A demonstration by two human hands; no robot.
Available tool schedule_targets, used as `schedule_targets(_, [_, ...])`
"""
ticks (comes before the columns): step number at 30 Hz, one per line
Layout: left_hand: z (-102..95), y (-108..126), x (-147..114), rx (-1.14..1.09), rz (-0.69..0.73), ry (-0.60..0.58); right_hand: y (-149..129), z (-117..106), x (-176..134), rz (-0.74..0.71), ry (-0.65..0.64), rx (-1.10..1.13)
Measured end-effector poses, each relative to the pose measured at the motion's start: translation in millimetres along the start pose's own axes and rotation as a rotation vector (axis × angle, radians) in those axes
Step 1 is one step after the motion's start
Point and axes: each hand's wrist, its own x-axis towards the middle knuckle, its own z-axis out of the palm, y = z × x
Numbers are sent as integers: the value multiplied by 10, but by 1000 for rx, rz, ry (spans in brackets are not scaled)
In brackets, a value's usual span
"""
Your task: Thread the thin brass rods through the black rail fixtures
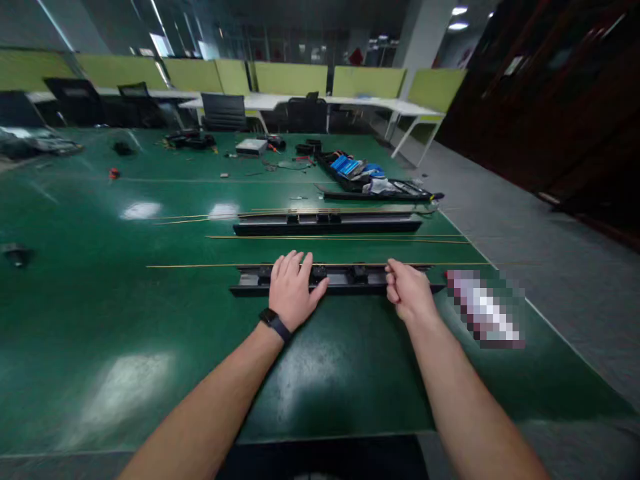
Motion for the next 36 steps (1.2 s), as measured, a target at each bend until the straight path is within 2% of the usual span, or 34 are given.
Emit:
schedule_targets(7, [-30,19,-7,-9,2,9,31,-4,31,-23,0,-31])
schedule_targets(13, [-37,21,-2,2,3,4,-3,-4,-5,-7,-56,-91])
schedule_targets(22, [-32,17,-2,-3,1,1,9,-4,20,-16,-11,-20])
schedule_targets(30, [-40,8,-5,-2,0,-2,13,-13,2,-25,-72,-99])
schedule_targets(36, [-34,13,-2,-22,0,-1,22,-14,29,-31,-45,-25])
